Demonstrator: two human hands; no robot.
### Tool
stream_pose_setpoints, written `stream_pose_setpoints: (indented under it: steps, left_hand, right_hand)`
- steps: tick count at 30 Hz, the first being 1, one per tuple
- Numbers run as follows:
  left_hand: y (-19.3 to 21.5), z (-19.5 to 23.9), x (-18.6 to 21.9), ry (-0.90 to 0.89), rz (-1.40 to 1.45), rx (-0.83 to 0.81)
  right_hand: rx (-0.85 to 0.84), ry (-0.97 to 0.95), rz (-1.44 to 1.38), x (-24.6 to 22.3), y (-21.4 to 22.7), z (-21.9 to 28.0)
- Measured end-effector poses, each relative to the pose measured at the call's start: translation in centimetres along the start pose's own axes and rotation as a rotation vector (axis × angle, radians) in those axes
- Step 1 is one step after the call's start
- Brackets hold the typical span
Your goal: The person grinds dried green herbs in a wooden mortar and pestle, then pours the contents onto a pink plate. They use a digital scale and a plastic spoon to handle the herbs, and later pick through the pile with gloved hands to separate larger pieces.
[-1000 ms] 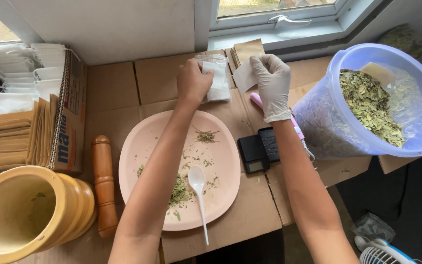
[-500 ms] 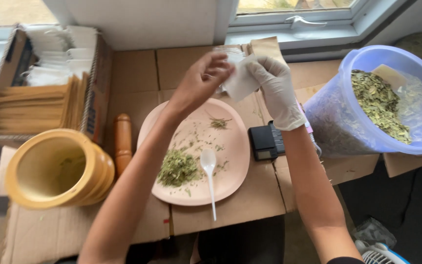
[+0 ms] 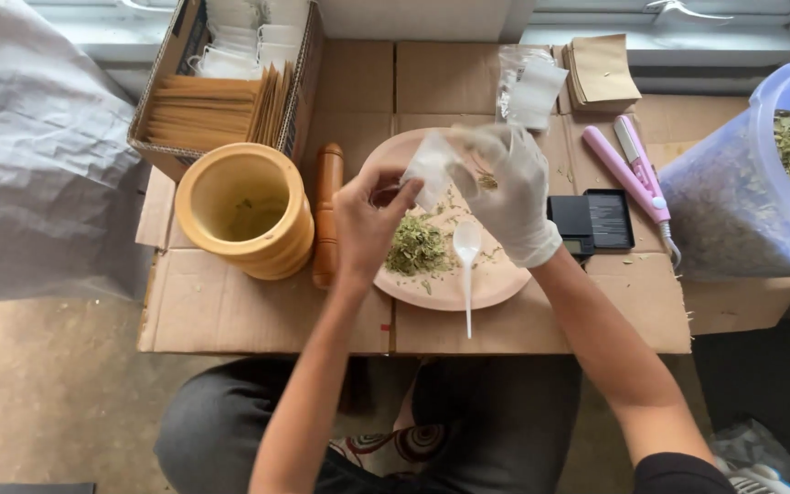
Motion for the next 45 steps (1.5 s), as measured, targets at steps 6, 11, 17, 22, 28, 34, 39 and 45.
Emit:
stream_pose_setpoints:
  steps: [6, 11, 17, 22, 28, 34, 39, 45]
  left_hand:
    - [-1.8, 1.8, -1.5, -0.403, -0.324, 0.311]
    - [-2.4, 0.8, -2.9, -0.524, -0.426, 0.345]
    - [-2.4, 0.7, -3.1, -0.656, -0.486, 0.323]
    - [-2.2, 0.9, -3.2, -0.646, -0.455, 0.309]
    - [-2.2, 0.9, -2.4, -0.648, -0.365, 0.311]
    - [-2.6, 1.2, 1.5, -0.775, -0.369, 0.251]
    - [-2.7, 1.4, 0.9, -0.768, -0.425, 0.251]
    - [-2.8, 1.3, 0.6, -0.805, -0.479, 0.301]
  right_hand:
    - [-0.222, 0.208, -0.087, -4.5, 1.0, -1.2]
    - [-0.242, 0.080, -0.173, -4.3, -0.2, -0.4]
    - [-0.245, -0.156, -0.347, -4.0, -0.8, 0.7]
    - [-0.285, -0.417, -0.479, -4.7, -0.8, 0.3]
    - [-0.346, -0.644, -0.829, -3.5, -1.0, 0.7]
    - [-0.284, -0.660, -0.739, -2.8, -0.8, 0.7]
    - [-0.231, -0.718, -0.661, -2.0, -1.6, 1.9]
    - [-0.141, -0.968, -0.828, -2.6, -2.0, 2.1]
Point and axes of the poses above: each hand's wrist, its own z-axis away from the middle knuckle, its own y-axis out of the back of the hand, x = y × z, the point moved 2 cm from there along -z, towards the middle knuckle, and after that the axes turned 3 degrees about -x, right-handed, at the moved point
